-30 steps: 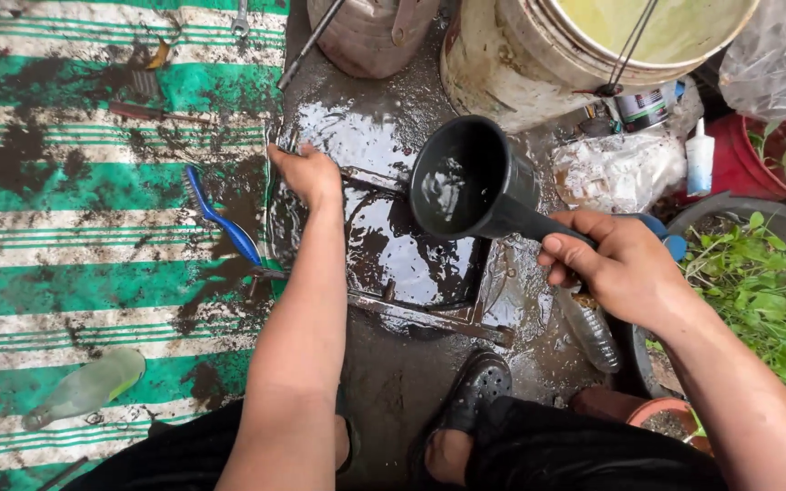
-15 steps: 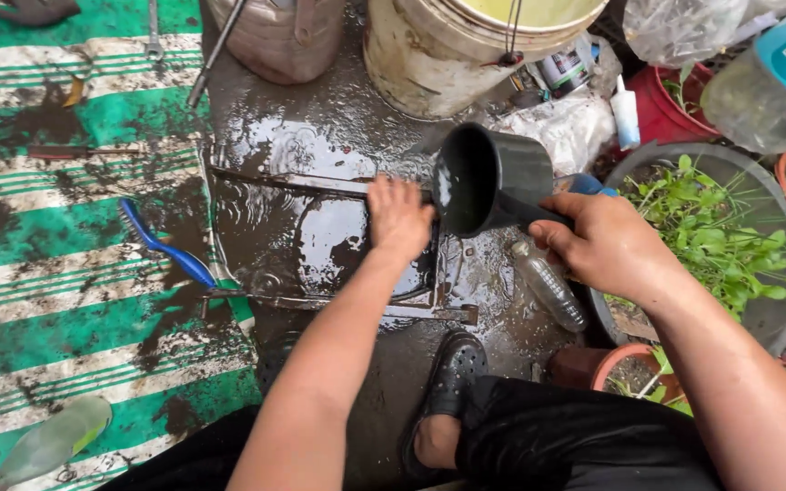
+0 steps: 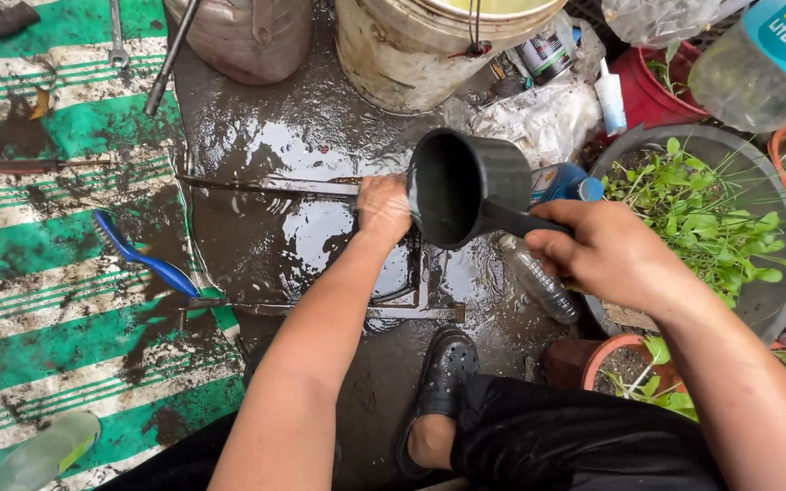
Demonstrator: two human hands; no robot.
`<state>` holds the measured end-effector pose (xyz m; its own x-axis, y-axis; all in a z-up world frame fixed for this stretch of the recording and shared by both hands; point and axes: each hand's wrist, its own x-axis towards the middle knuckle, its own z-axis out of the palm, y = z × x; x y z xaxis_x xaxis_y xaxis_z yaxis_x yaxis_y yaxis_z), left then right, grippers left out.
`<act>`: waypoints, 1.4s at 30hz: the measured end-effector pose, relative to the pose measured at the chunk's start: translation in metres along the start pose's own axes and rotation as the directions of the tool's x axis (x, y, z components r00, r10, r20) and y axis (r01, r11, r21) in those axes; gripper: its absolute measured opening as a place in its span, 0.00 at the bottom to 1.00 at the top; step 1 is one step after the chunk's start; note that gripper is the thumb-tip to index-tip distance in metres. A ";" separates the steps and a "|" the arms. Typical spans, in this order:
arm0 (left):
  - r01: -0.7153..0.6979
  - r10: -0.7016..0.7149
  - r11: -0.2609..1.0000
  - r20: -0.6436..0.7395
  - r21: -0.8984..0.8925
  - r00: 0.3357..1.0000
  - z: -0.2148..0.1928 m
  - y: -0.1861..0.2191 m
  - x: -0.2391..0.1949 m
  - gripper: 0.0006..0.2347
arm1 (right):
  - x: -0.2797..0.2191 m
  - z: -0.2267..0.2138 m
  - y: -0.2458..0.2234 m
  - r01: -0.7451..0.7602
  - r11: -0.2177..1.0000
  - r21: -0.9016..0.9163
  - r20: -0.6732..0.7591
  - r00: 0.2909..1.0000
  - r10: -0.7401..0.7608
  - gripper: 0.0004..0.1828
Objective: The person pours water from a black plastic scoop onto a long metal part and a metal tray, then scrubs the parts with a blue brush. They repeatedly rinse the parts and the tray with water from the scoop, wiping away dirt and debris.
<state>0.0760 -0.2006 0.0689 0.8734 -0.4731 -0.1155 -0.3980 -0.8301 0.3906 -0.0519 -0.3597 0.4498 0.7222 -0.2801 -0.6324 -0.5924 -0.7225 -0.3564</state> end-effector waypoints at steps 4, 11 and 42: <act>0.075 0.030 0.970 0.422 -0.231 0.906 -0.043 0.046 -0.001 0.20 | -0.019 -0.019 0.002 -0.206 0.973 0.103 -0.010 0.978 0.208 0.12; -0.140 0.134 0.990 0.413 -0.016 0.901 -0.054 0.076 -0.013 0.25 | -0.011 -0.014 0.037 -0.073 0.884 -0.461 -0.144 0.990 0.007 0.19; 0.313 -0.248 0.921 0.271 -0.233 0.930 -0.381 -0.037 -0.089 0.43 | 0.022 0.005 -0.036 0.524 0.581 0.622 -0.367 0.851 -0.376 0.39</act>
<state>0.1202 -0.0156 0.4124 0.8350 -0.3144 -0.4516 -0.0277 -0.8437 0.5361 -0.0163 -0.3364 0.4448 0.9681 -0.1988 -0.1523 -0.1878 -0.1739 -0.9667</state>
